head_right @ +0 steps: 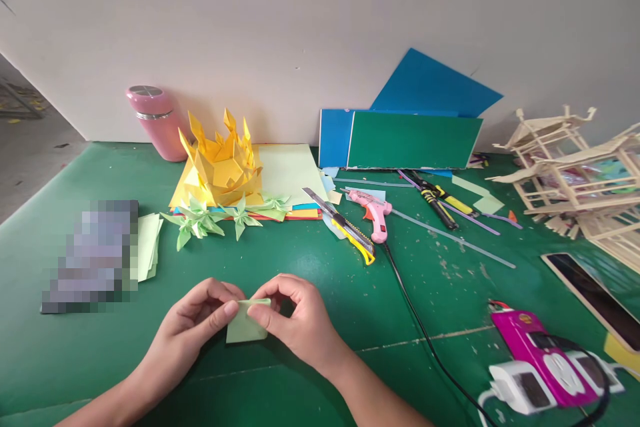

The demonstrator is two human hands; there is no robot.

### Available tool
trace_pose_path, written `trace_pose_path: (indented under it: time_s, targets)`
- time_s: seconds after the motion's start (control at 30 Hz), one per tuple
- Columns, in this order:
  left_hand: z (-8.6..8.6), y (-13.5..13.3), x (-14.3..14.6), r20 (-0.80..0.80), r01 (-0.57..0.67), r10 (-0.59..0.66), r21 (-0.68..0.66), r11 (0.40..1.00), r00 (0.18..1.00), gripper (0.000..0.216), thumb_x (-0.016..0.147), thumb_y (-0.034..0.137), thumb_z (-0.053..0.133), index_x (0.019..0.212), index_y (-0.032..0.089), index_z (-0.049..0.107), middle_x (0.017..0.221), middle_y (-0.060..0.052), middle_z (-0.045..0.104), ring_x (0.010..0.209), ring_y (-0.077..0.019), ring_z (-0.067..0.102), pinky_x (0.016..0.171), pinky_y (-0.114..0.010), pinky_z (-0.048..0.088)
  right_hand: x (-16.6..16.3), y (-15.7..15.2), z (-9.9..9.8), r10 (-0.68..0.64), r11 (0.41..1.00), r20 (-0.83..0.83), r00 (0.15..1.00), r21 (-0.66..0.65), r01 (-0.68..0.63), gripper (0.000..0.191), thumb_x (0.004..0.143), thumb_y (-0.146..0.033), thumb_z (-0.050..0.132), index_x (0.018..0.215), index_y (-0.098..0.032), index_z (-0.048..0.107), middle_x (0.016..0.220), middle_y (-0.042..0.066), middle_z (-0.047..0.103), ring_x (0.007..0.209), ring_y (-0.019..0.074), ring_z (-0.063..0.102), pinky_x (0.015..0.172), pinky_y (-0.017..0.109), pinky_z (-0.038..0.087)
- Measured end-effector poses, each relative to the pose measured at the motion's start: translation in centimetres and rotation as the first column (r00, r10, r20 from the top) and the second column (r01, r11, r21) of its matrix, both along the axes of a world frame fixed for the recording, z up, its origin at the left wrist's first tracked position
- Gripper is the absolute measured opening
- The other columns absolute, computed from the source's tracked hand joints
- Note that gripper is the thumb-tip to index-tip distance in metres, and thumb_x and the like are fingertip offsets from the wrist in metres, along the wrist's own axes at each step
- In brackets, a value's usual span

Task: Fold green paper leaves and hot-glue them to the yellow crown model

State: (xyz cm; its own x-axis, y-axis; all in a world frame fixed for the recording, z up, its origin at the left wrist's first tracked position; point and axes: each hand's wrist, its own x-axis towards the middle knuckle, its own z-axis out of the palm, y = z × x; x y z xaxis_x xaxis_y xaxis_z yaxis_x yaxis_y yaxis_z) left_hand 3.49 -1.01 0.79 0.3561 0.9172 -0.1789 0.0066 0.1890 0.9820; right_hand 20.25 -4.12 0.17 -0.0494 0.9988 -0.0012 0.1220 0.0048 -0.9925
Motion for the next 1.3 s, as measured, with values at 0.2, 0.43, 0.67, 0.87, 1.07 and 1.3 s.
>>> trace_pose_path:
  time_s: [0.2, 0.43, 0.67, 0.87, 1.07, 1.3]
  targets:
    - [0.55, 0.08, 0.2, 0.072, -0.038, 0.042, -0.055, 0.998, 0.997, 0.03, 0.066, 0.043, 0.074, 0.059, 0.017, 0.06, 0.072, -0.002, 0.066, 0.06, -0.0131, 0.055, 0.055, -0.023, 0.044, 0.15, 0.11, 0.0, -0.041, 0.999, -0.04, 0.998, -0.003, 0.04, 0.021, 0.078, -0.038, 0.063, 0.068, -0.019, 0.064, 0.065, 0.0, 0.056, 0.061, 0.0134, 0.05, 0.057, 0.025, 0.041]
    - [0.4, 0.07, 0.17, 0.086, -0.052, 0.057, -0.057, 0.997, 0.995, 0.03, 0.067, 0.042, 0.074, 0.058, 0.017, 0.06, 0.071, -0.002, 0.065, 0.06, -0.0128, 0.054, 0.055, -0.023, 0.043, 0.21, 0.2, 0.21, -0.027, 1.0, -0.081, 0.996, 0.006, 0.028, 0.029, 0.079, -0.044, 0.062, 0.064, -0.02, 0.063, 0.065, 0.002, 0.059, 0.063, 0.0147, 0.053, 0.058, 0.026, 0.043]
    - [-0.05, 0.05, 0.19, 0.135, -0.072, 0.08, -0.064, 0.995, 0.988, 0.027, 0.067, 0.039, 0.075, 0.058, 0.017, 0.061, 0.071, -0.001, 0.066, 0.063, -0.0133, 0.056, 0.057, -0.022, 0.044, 0.23, 0.29, 0.03, -0.074, 0.996, -0.065, 0.995, 0.036, 0.076, 0.027, 0.078, -0.038, 0.064, 0.059, -0.02, 0.064, 0.062, 0.002, 0.061, 0.059, 0.0144, 0.053, 0.057, 0.026, 0.043]
    - [-0.22, 0.38, -0.17, 0.139, -0.125, 0.138, -0.095, 0.988, 0.981, 0.026, 0.068, 0.038, 0.076, 0.061, 0.017, 0.062, 0.075, 0.0, 0.065, 0.063, -0.0116, 0.054, 0.056, -0.021, 0.043, 0.45, 0.4, -0.32, -0.079, 0.997, -0.075, 0.994, -0.022, 0.078, 0.016, 0.076, -0.034, 0.065, 0.073, -0.02, 0.07, 0.076, 0.004, 0.066, 0.071, 0.0169, 0.059, 0.065, 0.028, 0.046]
    - [-0.06, 0.34, -0.04, 0.15, -0.08, 0.092, -0.08, 0.994, 0.984, 0.026, 0.068, 0.038, 0.076, 0.06, 0.017, 0.062, 0.074, -0.001, 0.067, 0.063, -0.0123, 0.055, 0.057, -0.021, 0.043, 0.29, 0.17, -0.07, -0.055, 0.998, -0.114, 0.992, -0.05, 0.049, 0.018, 0.076, -0.034, 0.063, 0.067, -0.019, 0.059, 0.065, 0.0, 0.056, 0.061, 0.0131, 0.05, 0.058, 0.025, 0.042]
    - [-0.24, -0.01, 0.21, 0.17, -0.049, 0.064, -0.089, 0.995, 0.983, 0.025, 0.069, 0.036, 0.075, 0.059, 0.017, 0.062, 0.073, 0.0, 0.066, 0.062, -0.011, 0.054, 0.057, -0.02, 0.044, 0.37, 0.16, -0.19, -0.062, 0.996, -0.143, 0.988, 0.047, 0.07, 0.026, 0.079, -0.033, 0.058, 0.059, -0.019, 0.048, 0.062, -0.002, 0.046, 0.06, 0.0119, 0.043, 0.058, 0.024, 0.037]
